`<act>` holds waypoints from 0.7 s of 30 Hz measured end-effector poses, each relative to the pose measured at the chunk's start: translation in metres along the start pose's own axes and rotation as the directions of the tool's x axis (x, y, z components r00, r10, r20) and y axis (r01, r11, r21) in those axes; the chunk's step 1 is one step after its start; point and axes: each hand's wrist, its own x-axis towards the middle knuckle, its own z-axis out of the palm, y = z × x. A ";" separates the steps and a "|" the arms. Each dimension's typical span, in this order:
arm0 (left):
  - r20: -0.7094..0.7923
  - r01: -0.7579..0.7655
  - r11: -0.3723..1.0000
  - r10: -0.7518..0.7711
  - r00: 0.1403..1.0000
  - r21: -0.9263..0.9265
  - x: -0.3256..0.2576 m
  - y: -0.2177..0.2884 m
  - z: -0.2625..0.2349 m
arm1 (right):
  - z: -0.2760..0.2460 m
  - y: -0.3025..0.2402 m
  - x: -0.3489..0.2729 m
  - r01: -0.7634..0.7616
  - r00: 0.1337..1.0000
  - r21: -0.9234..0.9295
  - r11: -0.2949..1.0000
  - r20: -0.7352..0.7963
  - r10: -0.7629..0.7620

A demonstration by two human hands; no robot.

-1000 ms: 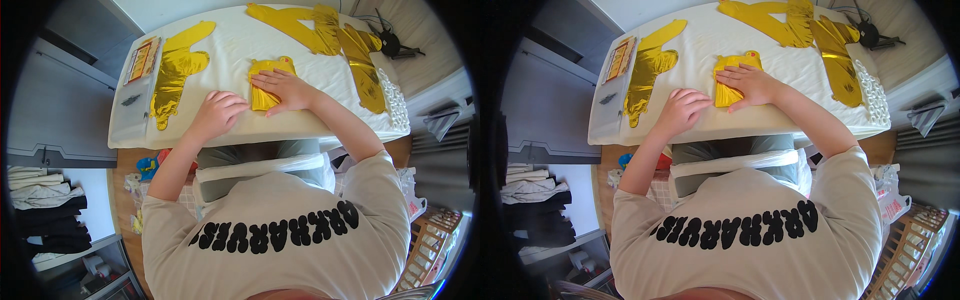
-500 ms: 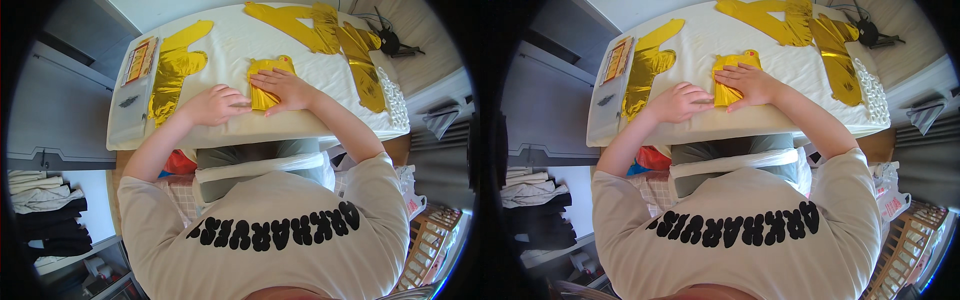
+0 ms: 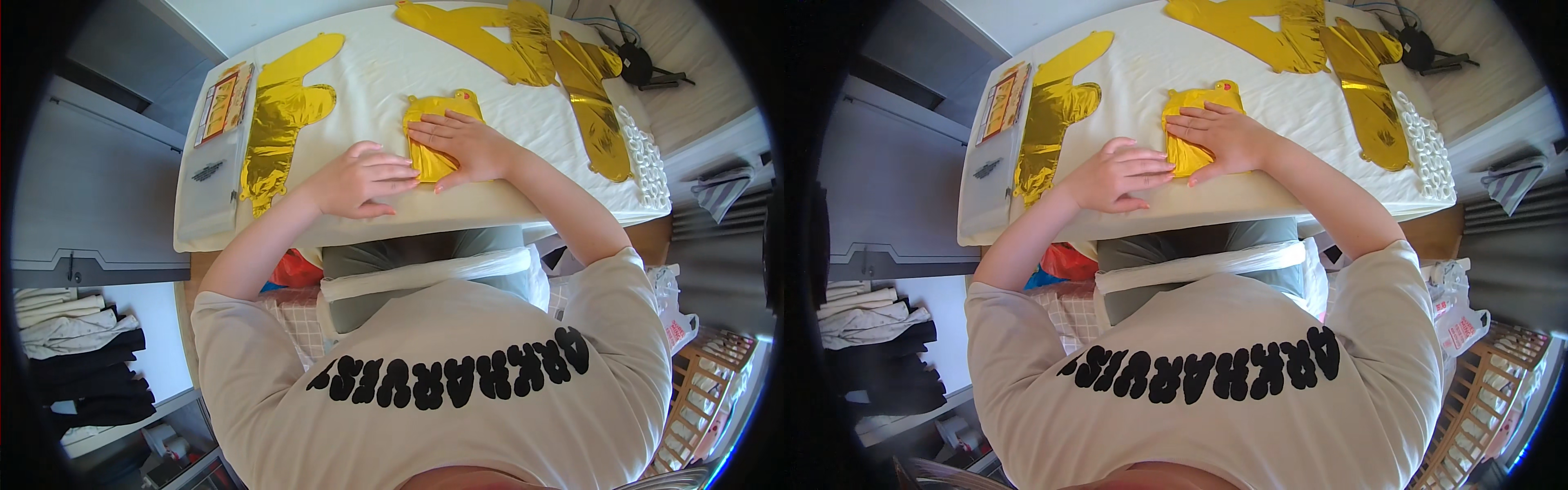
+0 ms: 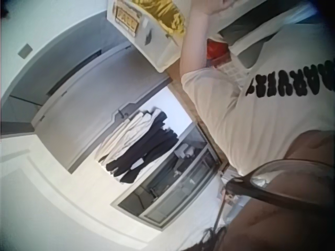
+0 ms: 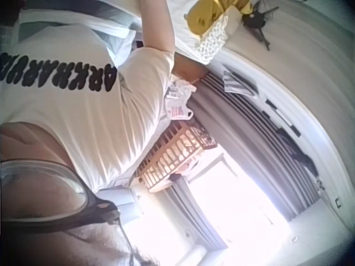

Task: The person spreads and arranges foil letter balloons across a table, then folds one of the foil balloons into a compact shape by hand.

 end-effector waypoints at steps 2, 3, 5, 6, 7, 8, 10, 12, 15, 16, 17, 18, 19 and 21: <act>0.046 0.045 0.999 -0.045 0.998 -0.015 -0.002 0.004 0.002 | 0.000 0.000 0.000 -0.006 1.000 0.022 1.000 0.012 0.006; 0.046 0.046 0.999 -0.045 0.998 -0.015 -0.002 0.005 0.002 | 0.000 -0.001 0.000 -0.013 1.000 0.014 1.000 0.012 0.013; 0.050 0.039 0.999 -0.038 0.998 -0.012 -0.002 0.006 0.003 | 0.000 0.000 0.000 -0.021 1.000 0.007 1.000 0.013 0.021; 0.050 0.038 0.999 -0.037 0.998 -0.012 -0.001 0.007 0.003 | 0.000 0.001 0.000 -0.018 1.000 0.015 1.000 0.012 0.018; 0.026 0.032 0.999 -0.031 0.999 -0.038 -0.001 0.007 0.003 | 0.000 0.001 0.000 -0.016 1.000 0.024 1.000 0.012 0.016; 0.001 0.028 0.998 -0.028 1.000 -0.061 -0.001 0.007 0.004 | -0.001 0.000 0.000 -0.014 1.000 0.022 1.000 0.010 0.014; -0.036 0.029 0.994 -0.033 0.999 -0.106 0.003 0.002 0.008 | -0.002 -0.002 0.001 -0.023 0.999 0.030 0.999 0.026 0.022; -0.072 0.029 0.988 -0.040 0.997 -0.149 0.013 -0.003 0.007 | -0.003 -0.001 0.001 -0.014 0.999 0.041 0.999 0.029 0.013; -0.059 0.198 0.933 -0.225 0.973 -0.299 0.033 -0.007 0.009 | -0.005 0.005 0.001 -0.022 0.999 0.135 0.991 0.045 0.016; -0.069 0.278 0.927 -0.304 0.950 -0.251 0.042 -0.005 0.012 | -0.006 0.008 0.003 -0.038 0.998 0.216 0.976 0.060 0.025; -0.085 0.353 0.913 -0.376 0.923 -0.205 0.052 -0.002 0.014 | -0.006 0.013 0.002 -0.042 0.998 0.214 0.976 0.057 0.030; -0.086 0.347 0.915 -0.370 0.925 -0.204 0.060 0.002 0.016 | -0.006 0.018 0.003 -0.044 0.999 0.444 0.895 0.025 0.037; -0.069 0.399 0.899 -0.417 0.906 -0.181 0.067 0.006 0.017 | -0.005 0.022 0.001 -0.036 0.999 0.648 0.761 -0.005 0.051; -0.056 0.444 0.882 -0.457 0.888 -0.157 0.082 0.011 0.016 | -0.006 0.022 -0.003 -0.049 0.995 0.780 0.624 -0.019 0.101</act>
